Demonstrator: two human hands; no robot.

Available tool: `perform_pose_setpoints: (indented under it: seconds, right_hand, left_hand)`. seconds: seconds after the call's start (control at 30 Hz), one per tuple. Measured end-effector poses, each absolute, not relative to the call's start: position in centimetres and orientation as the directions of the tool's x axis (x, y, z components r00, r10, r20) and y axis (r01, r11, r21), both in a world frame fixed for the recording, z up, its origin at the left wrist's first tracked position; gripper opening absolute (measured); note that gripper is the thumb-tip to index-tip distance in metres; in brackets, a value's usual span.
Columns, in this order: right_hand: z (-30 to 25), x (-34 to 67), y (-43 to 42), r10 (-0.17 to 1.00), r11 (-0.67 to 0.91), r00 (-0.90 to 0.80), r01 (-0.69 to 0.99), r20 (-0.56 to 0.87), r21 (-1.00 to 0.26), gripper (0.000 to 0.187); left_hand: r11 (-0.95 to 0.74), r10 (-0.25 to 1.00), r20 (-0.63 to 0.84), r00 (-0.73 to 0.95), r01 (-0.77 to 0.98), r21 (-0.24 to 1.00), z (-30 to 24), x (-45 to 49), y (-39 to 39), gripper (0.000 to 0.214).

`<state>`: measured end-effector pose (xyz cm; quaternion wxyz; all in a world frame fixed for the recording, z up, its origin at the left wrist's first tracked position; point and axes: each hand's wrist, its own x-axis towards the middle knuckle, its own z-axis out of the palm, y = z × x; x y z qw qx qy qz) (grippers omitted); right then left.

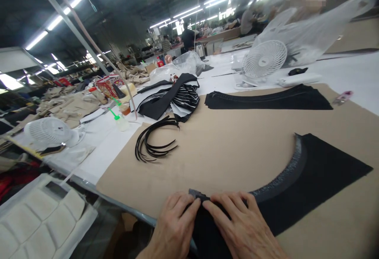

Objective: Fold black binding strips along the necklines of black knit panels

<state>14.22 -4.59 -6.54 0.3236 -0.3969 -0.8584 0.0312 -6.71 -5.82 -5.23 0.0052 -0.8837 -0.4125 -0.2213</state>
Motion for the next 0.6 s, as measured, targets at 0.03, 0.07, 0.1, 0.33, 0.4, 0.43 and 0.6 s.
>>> perform_pose_setpoints:
  seconds: [0.03, 0.07, 0.1, 0.33, 0.4, 0.43, 0.6]
  right_hand:
    - [-6.2, 14.3, -4.4, 0.724, 0.669, -0.471, 0.660, 0.505, -0.342, 0.045]
    - [-5.9, 14.4, -4.2, 0.749, 0.649, -0.464, 0.660, 0.473, -0.379, 0.045]
    - [-5.5, 14.5, -3.8, 0.772, 0.628, -0.459, 0.657, 0.439, -0.417, 0.045]
    - [-4.1, 13.6, -1.4, 0.850, 0.480, -0.512, 0.655, 0.125, -0.583, 0.015]
    - [-4.4, 13.1, -1.2, 0.857, 0.460, -0.507, 0.673, 0.092, -0.579, 0.013]
    - [-4.5, 12.9, -1.2, 0.861, 0.453, -0.501, 0.677, 0.087, -0.579, 0.013]
    - [-5.1, 12.9, -1.5, 0.873, 0.445, -0.473, 0.677, 0.117, -0.586, 0.017]
  left_hand:
    - [-0.663, 0.712, 0.407, 0.572, 0.738, 0.125, -5.6, -6.8, -6.1, 0.037]
    - [-0.665, 0.699, 0.422, 0.577, 0.742, 0.088, -5.8, -7.0, -6.2, 0.037]
    - [-0.663, 0.690, 0.437, 0.577, 0.746, 0.062, -5.9, -7.0, -6.3, 0.036]
    - [-0.576, 0.695, 0.552, 0.460, 0.816, 0.044, -7.0, -6.5, -6.6, 0.036]
    - [-0.557, 0.692, 0.594, 0.411, 0.827, 0.077, -7.7, -6.3, -6.8, 0.037]
    - [-0.554, 0.693, 0.601, 0.399, 0.828, 0.089, -8.1, -6.2, -6.9, 0.037]
    - [-0.542, 0.710, 0.581, 0.399, 0.836, 0.089, -8.6, -6.3, -7.1, 0.040]
